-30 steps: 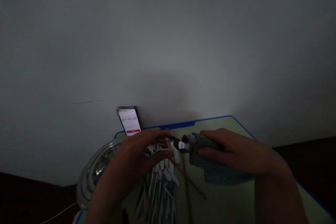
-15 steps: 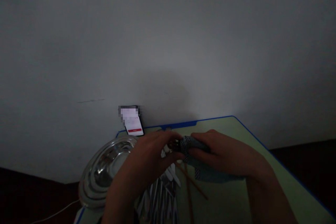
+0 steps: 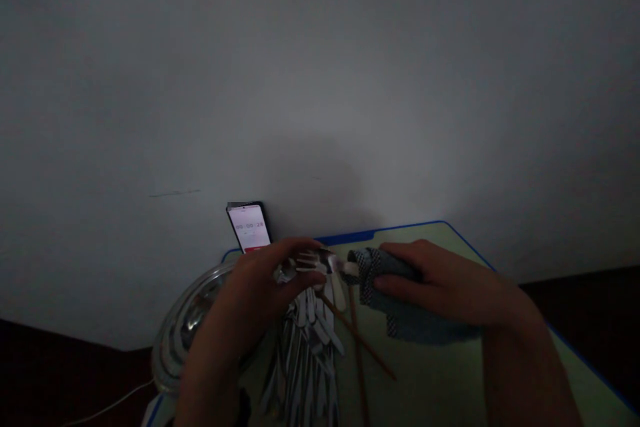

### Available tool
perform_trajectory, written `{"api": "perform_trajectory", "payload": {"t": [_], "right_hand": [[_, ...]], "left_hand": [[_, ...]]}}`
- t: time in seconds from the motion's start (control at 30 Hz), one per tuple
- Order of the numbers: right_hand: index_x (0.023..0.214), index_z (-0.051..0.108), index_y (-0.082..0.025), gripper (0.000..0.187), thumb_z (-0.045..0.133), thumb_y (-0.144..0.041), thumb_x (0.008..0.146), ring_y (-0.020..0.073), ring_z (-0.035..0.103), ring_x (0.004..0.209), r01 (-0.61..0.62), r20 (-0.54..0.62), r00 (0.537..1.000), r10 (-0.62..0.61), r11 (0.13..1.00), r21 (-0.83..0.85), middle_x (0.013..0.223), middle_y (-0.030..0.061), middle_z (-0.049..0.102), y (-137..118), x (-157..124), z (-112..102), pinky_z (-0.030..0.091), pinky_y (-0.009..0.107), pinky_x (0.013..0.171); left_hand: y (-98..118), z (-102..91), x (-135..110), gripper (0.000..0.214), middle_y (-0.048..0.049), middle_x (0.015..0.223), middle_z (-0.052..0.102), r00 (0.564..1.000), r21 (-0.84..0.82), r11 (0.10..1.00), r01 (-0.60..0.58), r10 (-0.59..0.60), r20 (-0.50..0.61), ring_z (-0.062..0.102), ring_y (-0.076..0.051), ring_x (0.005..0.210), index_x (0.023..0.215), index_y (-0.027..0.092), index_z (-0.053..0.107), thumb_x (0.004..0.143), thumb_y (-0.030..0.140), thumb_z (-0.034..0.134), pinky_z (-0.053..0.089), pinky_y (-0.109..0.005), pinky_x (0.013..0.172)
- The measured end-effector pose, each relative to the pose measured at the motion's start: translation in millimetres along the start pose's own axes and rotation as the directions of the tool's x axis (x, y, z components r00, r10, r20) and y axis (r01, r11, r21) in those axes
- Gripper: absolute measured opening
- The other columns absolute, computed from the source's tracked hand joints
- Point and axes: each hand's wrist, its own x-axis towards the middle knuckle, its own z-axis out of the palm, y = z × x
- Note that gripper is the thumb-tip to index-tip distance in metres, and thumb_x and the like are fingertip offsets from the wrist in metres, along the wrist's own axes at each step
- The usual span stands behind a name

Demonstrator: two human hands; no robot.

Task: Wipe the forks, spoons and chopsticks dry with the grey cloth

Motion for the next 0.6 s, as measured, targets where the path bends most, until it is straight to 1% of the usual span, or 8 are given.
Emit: {"api": "perform_trajectory", "payload": {"t": [0.1,0.23,0.33,0.43,0.5,0.6], "right_hand": [[0.085,0.058,-0.019,0.023,0.045,-0.037,0.084,0.0125,0.054,0.064,-0.004,-0.004,1.000,0.004,1.000,-0.004,0.073,-0.0002,0.061,-1,-1,0,0.037,0.023,0.055],[0.084,0.058,-0.019,0.023,0.044,-0.037,0.084,0.0107,0.051,0.059,0.004,0.020,1.000,-0.004,1.000,0.012,0.068,-0.0017,0.059,-3,1,0,0.035,0.022,0.052],[0.086,0.059,-0.018,0.020,0.046,-0.034,0.083,0.0103,0.051,0.059,0.025,0.012,1.000,-0.026,0.999,0.023,0.069,-0.0017,0.060,-5,4,2,0.034,0.022,0.052],[0.085,0.059,-0.018,0.018,0.047,-0.030,0.082,0.0101,0.051,0.060,0.055,-0.003,0.998,-0.055,0.998,0.026,0.070,-0.0011,0.061,-9,7,5,0.034,0.022,0.054],[0.082,0.059,-0.017,0.016,0.047,-0.027,0.082,0.0097,0.050,0.058,0.063,0.001,0.998,-0.063,0.998,0.021,0.069,-0.0010,0.061,-11,9,7,0.033,0.022,0.053],[0.081,0.059,-0.017,0.015,0.046,-0.026,0.081,0.0101,0.051,0.059,0.055,-0.002,0.998,-0.055,0.998,-0.003,0.069,-0.0005,0.061,-11,11,10,0.032,0.022,0.053]], "left_hand": [[4,1.7,1,0.024,0.0026,0.083,0.071,1.000,0.001,1.000,-0.024,0.024,0.000,0.066,-0.015,0.072,0.096,0.024,0.062,0.073,0.031,0.066,0.051,-0.024,0.070],[8,1.2,1,0.024,0.0030,0.081,0.071,1.000,-0.008,1.000,-0.029,0.029,-0.002,0.066,-0.015,0.070,0.096,0.024,0.061,0.073,0.030,0.066,0.051,-0.023,0.069],[9,2.7,0,0.026,0.0032,0.082,0.071,1.000,-0.025,0.999,-0.022,0.022,0.012,0.066,-0.014,0.070,0.097,0.025,0.061,0.073,0.029,0.067,0.051,-0.021,0.067],[12,7.6,1,0.029,0.0030,0.086,0.070,0.999,-0.036,0.999,-0.032,0.033,0.022,0.066,-0.014,0.075,0.099,0.025,0.060,0.072,0.029,0.068,0.050,-0.021,0.070],[15,11.6,1,0.030,0.0033,0.086,0.070,0.997,-0.039,0.998,-0.055,0.057,0.043,0.065,-0.014,0.076,0.100,0.025,0.060,0.071,0.028,0.069,0.050,-0.021,0.069],[17,16.5,3,0.030,0.0037,0.083,0.069,0.992,-0.047,0.997,-0.063,0.068,0.106,0.065,-0.013,0.074,0.100,0.024,0.059,0.072,0.027,0.069,0.049,-0.022,0.068]]}}
